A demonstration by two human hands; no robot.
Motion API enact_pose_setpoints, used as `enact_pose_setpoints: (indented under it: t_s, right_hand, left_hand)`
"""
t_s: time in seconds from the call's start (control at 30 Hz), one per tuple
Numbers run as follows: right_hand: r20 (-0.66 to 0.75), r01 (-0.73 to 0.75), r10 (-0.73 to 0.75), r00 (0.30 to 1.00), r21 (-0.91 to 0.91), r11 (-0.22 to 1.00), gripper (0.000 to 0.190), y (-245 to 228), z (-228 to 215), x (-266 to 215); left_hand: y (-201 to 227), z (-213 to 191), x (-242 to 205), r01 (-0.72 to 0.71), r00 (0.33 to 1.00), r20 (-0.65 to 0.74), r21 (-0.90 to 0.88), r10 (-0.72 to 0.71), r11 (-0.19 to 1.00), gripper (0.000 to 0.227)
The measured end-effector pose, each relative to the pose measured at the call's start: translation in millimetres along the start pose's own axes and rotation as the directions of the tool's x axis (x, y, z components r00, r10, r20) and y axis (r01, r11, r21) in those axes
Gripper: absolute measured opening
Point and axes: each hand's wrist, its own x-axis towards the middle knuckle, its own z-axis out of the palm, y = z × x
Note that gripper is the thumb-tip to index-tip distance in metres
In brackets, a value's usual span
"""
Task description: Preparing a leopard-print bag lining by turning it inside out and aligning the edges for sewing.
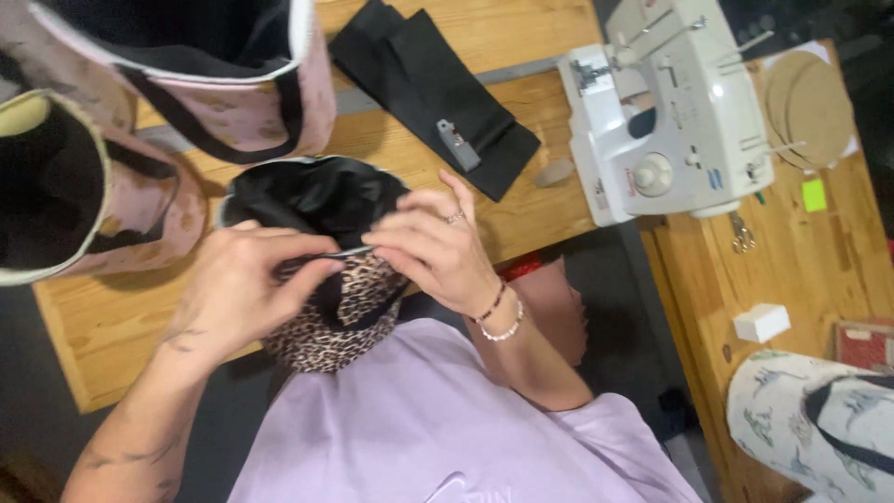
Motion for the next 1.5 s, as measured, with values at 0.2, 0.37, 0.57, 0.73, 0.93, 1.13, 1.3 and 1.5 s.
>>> enact_pose_setpoints:
  t_s: [0.2,0.37,0.57,0.73,0.93,1.13,1.3,1.5]
  right_hand:
    - [-0.351,-0.83,0.781,0.516,0.02,0.558,0.019,158,3,-103]
    - [-0.323,-0.974,0.933,0.158,-0.206,0.093,0.03,282,22,-245]
    - [-0.351,-0.978,0.936,0.003,-0.195,-0.07,0.02,299,30,-240]
    - [-0.118,-0.765,0.989,0.088,-0.644,-0.008,0.032,368,44,-284]
    - [0.103,-0.271,0.951,0.29,-0.945,0.185,0.02,358,44,-293]
    - [-0.218,-0.811,0.811,0.543,0.116,0.573,0.017,60,8,-62]
    - [-0.057,-0.353,0.361,0.931,0.122,0.928,0.019,-55,10,-2]
    - [-0.052,-0.318,0.333,0.942,0.184,0.93,0.016,-74,22,12]
  left_hand:
    - [-9,2,-16,0.037,0.994,-0.101,0.042,-0.033,0.998,0.016]
    - [-2,5,-21,0.037,0.993,-0.115,0.043,-0.031,0.998,0.017]
    - [5,5,-16,0.012,0.995,-0.104,0.028,-0.009,1.0,0.014]
    - [4,1,-13,0.041,0.992,-0.116,-0.059,-0.048,0.997,0.011]
    - [-3,2,-22,0.022,0.989,-0.144,-0.12,-0.04,0.992,0.011]
    - [-9,5,-22,0.073,0.986,-0.138,-0.126,-0.091,0.989,0.009]
    - [-1,1,-18,0.14,0.981,-0.108,-0.167,-0.159,0.976,0.014]
    - [1,-1,-21,0.168,0.976,-0.104,-0.189,-0.19,0.967,0.015]
